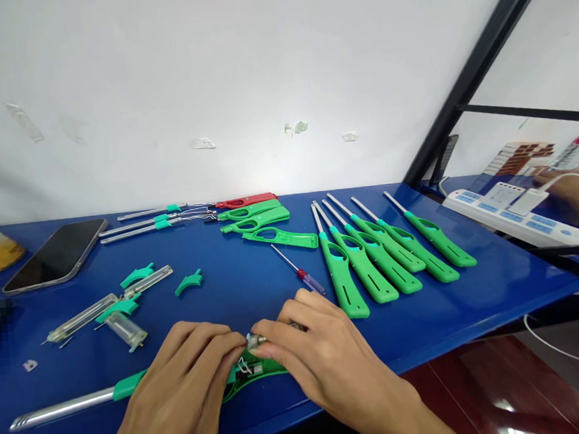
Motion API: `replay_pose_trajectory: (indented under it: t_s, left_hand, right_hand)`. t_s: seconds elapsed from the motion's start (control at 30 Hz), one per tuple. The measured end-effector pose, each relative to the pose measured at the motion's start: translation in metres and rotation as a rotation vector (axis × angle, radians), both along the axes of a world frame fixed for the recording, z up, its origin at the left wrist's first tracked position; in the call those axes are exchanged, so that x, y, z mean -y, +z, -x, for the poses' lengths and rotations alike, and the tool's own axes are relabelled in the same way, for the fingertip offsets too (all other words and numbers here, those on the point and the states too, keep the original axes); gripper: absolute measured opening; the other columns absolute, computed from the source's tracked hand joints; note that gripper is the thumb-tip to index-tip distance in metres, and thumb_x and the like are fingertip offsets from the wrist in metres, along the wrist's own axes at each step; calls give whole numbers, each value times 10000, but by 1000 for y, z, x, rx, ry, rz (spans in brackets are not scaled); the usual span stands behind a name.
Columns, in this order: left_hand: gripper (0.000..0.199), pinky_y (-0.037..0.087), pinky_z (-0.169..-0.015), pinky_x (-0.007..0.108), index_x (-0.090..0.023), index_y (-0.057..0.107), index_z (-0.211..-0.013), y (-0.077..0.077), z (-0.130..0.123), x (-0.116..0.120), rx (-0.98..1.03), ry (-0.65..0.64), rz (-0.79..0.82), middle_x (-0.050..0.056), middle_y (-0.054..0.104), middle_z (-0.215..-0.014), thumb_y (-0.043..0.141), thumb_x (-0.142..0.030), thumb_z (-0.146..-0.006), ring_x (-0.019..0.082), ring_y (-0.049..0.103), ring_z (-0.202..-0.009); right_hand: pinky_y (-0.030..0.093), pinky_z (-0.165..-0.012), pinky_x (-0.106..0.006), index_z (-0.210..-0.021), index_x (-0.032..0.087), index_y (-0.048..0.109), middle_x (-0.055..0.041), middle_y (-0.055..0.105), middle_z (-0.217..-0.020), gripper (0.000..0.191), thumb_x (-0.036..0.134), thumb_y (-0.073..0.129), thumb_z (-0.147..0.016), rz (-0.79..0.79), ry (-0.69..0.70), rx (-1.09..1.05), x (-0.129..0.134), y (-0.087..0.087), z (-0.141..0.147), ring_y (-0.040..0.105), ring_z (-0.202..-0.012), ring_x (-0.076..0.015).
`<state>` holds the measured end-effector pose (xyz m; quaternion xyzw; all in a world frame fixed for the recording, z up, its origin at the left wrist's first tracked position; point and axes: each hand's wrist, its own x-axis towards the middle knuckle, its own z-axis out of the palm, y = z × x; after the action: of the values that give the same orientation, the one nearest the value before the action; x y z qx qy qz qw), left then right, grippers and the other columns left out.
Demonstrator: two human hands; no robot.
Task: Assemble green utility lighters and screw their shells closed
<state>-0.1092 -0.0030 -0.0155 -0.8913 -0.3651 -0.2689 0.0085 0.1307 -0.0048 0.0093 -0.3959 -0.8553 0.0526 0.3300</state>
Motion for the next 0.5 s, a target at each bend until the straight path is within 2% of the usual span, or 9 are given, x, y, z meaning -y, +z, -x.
replay_pose_trajectory:
  t_s: [0.27, 0.5]
  left_hand:
    - [319, 599, -909, 450, -243, 657, -1348, -3, 7, 1, -32, 25, 21, 36, 736, -1230, 505, -125, -1093, 262, 622, -1064]
    - [257, 574, -901, 412, -218, 676, -1234, 3, -1, -2, 23, -6, 27, 38, 733, -1160, 475, -113, -1114, 241, 616, -1035]
  right_hand:
    - [471, -856, -370, -1218, 218, 741, 8, 784, -1007, 161, 214, 603, -1134, -7, -46, -2, 4, -2, 1, 598, -849, -165]
    - [486, -858, -343, -1222, 231, 727, 19, 775, -996, 144, 234, 610, -1137, 4, -14, -14, 3, 0, 0, 593, -842, -157]
